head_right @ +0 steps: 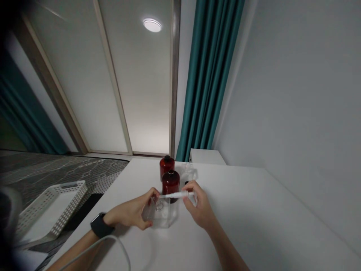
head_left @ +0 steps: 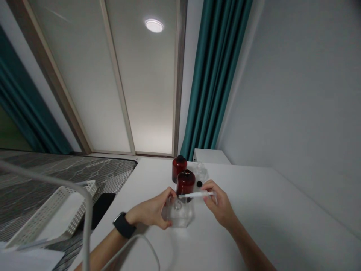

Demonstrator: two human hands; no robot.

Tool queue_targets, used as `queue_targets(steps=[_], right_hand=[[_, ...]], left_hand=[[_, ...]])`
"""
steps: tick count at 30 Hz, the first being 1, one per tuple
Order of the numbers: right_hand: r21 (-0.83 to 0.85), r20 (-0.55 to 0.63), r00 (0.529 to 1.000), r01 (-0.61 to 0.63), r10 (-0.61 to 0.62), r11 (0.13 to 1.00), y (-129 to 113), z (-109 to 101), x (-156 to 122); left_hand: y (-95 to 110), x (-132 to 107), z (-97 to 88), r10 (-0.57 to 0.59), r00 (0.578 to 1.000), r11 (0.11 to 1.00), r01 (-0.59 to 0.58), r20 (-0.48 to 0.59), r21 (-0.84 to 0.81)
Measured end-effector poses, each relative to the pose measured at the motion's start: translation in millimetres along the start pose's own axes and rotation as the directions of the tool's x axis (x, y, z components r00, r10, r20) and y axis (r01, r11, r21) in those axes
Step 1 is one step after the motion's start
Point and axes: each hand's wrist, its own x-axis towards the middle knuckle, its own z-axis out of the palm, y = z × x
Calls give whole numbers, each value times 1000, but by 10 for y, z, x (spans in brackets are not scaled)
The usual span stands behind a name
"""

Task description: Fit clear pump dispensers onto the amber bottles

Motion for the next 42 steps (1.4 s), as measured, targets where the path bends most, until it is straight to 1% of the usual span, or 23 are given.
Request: queue_targets(steps=[4,7,10,12,14,16,18,20,22,24,27,30,35,39,42], right_hand=[[-38,47,999,15,-13,999,-36,-19,-4],[-64,71,996,54,-49,996,-58,-62,8],[-99,96,991,106,-96,989,-99,-104,28],[-127,137,983,138,-120,982,-137,-121,39],[-153,185,975,156,-127,976,-172,-123,44],[-173,205,971,156,-120,972,-193,-110,40],[-189,177,977,154,-121,970,-196,-83,28],[-196,114,986,142,-121,970,-183,-45,5],[-192,57,992,117,-108,974,-161,8,-29],[-193,28,995,99,-95,976,-137,74,-71],[-221,39,991,132,-126,966,-107,170,-130],[-234,54,984,180,-172,956,-88,222,-161],[-251,55,977,213,-205,944,-81,226,-168],[-259,76,979,204,-191,944,-67,257,-190],[-281,85,980,195,-178,940,-40,302,-217]], left_hand=[[1,6,41,44,999,999,-44,-24,30],[20,5,52,75,996,996,-73,-45,51],[54,2,49,85,994,995,-81,-66,61],[79,0,45,87,993,995,-82,-76,64],[100,-2,47,91,993,994,-86,-80,70],[114,-2,57,97,992,993,-91,-85,74],[120,2,77,107,990,993,-101,-90,68],[117,13,113,118,989,992,-113,-88,58],[104,34,166,133,987,990,-129,-86,53],[80,65,235,150,984,988,-145,-93,60],[40,117,335,161,979,984,-149,-123,102],[20,150,379,162,976,978,-140,-145,152],[57,119,301,224,958,950,-174,-177,259],[109,72,220,241,940,948,-175,-242,267],[129,67,205,271,934,938,-203,-231,281]])
